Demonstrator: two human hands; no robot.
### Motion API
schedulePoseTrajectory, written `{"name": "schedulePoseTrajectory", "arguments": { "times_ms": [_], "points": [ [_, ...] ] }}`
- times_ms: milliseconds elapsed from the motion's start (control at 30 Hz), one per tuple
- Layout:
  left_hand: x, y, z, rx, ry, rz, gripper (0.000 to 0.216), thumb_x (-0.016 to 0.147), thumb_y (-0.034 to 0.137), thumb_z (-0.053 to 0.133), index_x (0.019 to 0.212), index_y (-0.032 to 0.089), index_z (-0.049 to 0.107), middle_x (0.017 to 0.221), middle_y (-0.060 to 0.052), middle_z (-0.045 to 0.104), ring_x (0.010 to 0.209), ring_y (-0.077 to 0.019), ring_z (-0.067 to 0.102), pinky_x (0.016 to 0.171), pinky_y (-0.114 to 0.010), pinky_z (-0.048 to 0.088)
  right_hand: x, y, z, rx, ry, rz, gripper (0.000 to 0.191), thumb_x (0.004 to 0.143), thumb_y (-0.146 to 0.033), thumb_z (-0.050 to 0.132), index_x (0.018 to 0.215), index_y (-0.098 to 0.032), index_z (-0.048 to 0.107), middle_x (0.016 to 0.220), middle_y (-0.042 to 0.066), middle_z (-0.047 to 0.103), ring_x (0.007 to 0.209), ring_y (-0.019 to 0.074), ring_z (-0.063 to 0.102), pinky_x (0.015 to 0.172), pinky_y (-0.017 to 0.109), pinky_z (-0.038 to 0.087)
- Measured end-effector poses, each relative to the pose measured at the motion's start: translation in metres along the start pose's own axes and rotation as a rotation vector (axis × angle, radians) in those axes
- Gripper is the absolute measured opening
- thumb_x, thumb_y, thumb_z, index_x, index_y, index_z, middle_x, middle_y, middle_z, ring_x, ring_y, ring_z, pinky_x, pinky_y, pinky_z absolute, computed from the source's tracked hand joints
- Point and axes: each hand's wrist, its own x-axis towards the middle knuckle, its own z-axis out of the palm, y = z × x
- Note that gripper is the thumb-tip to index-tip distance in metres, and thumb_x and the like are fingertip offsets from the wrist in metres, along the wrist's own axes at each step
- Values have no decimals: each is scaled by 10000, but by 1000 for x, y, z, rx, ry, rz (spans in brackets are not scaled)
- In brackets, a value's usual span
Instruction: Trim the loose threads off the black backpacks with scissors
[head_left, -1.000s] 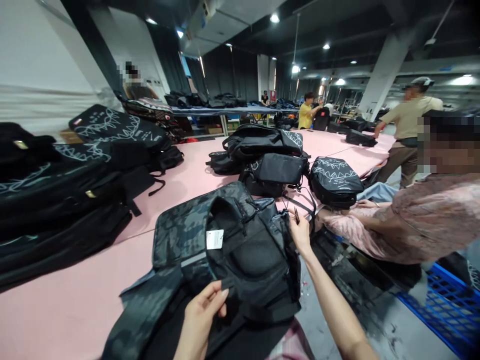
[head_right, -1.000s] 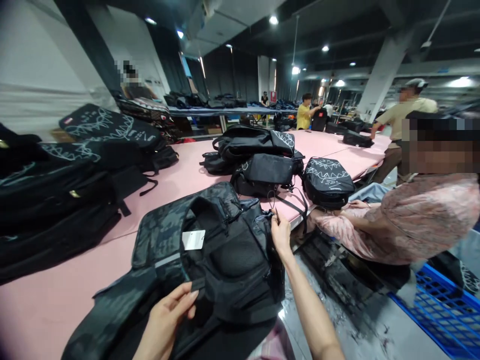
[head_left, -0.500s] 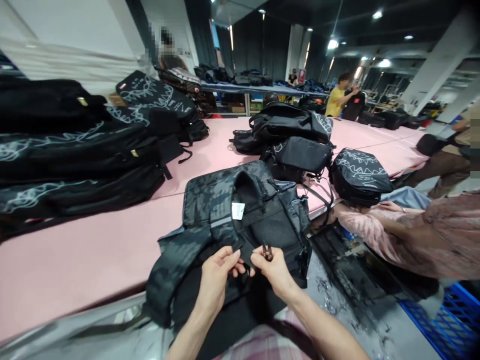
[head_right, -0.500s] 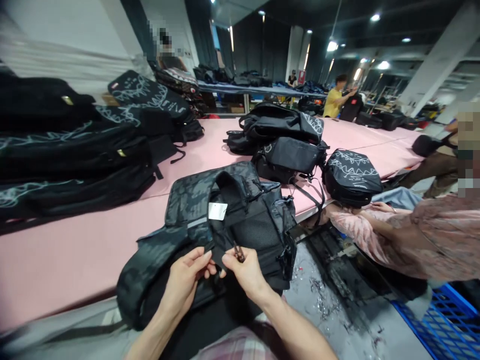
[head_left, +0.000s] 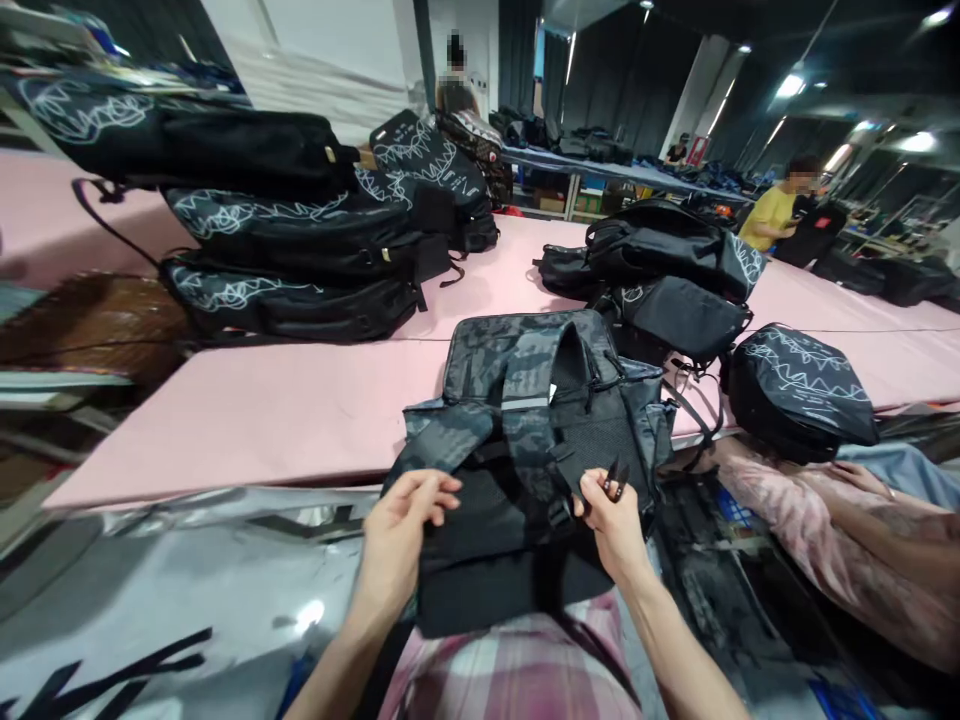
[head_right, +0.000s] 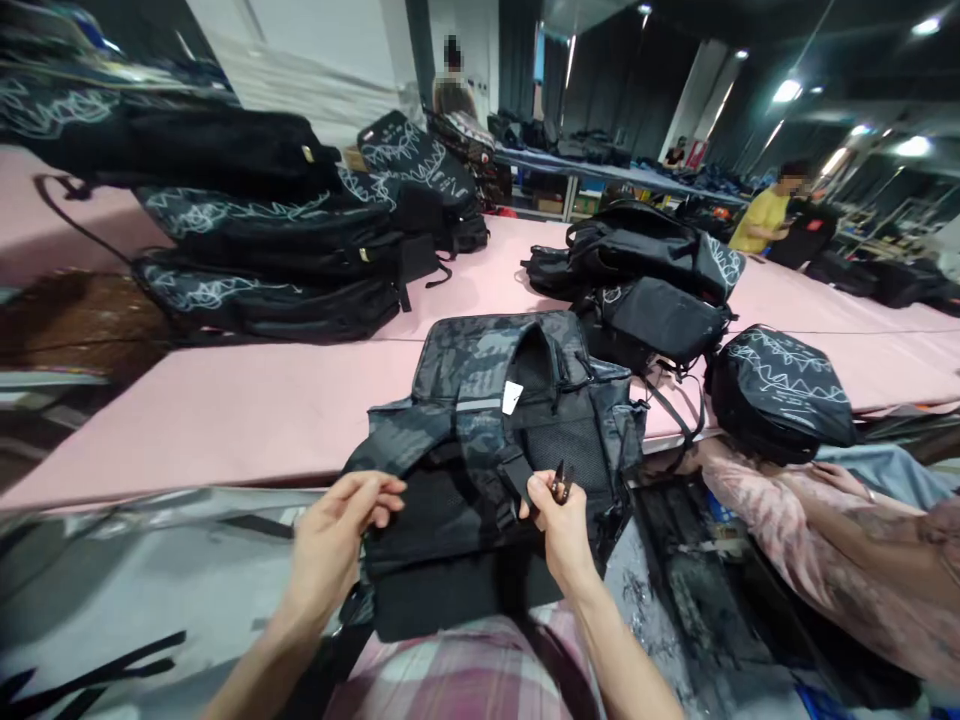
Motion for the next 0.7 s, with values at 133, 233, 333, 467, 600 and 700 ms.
{"name": "schedulePoseTrajectory", "arguments": {
  "times_ms": [133, 233, 333, 467, 600, 700],
  "points": [
    [3, -51, -69, 307, 196, 93, 423, 683, 431, 612, 1019, 183, 545, 1027, -77, 610, 935, -197, 570, 798, -311, 455, 0, 5, -7, 16, 62, 4, 294, 668, -385, 722, 692, -150, 547, 473, -47, 506, 387, 34, 276, 396, 200, 140],
    [5, -87, -100, 498, -15, 11, 591, 611, 422, 640, 1132, 178, 504, 1191, -123, 542, 1071, -263, 531, 872, -395, 443, 4, 9, -12, 23, 109, 26, 302, 646, -371, 741, 685, -159, 530, 483, -54, 508, 369, 25, 280, 386, 187, 172],
    [12, -103, -110, 598, -90, 29, 610, 607, 410, 640, 1153, 176, 500, 1181, -125, 538, 1062, -275, 538, 873, -435, 447, 9, 7, -17, 55, 133, 89, 324, 620, -370, 758, 687, -169, 514, 499, -64, 513, 343, 12, 260, 372, 175, 210],
    [24, -93, -113, 756, -42, 175, 613, 560, 435, 697, 1086, 157, 548, 1035, -106, 578, 1002, -293, 538, 890, -476, 426, 9, -1, -28, 142, 227, 134, 343, 598, -400, 757, 724, -186, 521, 483, -100, 448, 335, 19, 289, 354, 158, 252],
    [27, -70, -103, 827, 43, 338, 634, 632, 491, 651, 1151, 154, 514, 1103, -128, 547, 1069, -312, 491, 931, -498, 395, 5, -1, -40, 149, 286, 113, 328, 622, -425, 729, 739, -194, 528, 482, -105, 417, 330, 30, 297, 325, 159, 248],
    [20, -48, -79, 797, 138, 511, 573, 747, 449, 572, 1234, 174, 448, 1197, -129, 492, 1136, -284, 460, 969, -471, 380, 2, 3, -44, 164, 319, 132, 328, 623, -417, 732, 733, -196, 517, 498, -101, 433, 324, 23, 261, 317, 155, 231]
  ]
}}
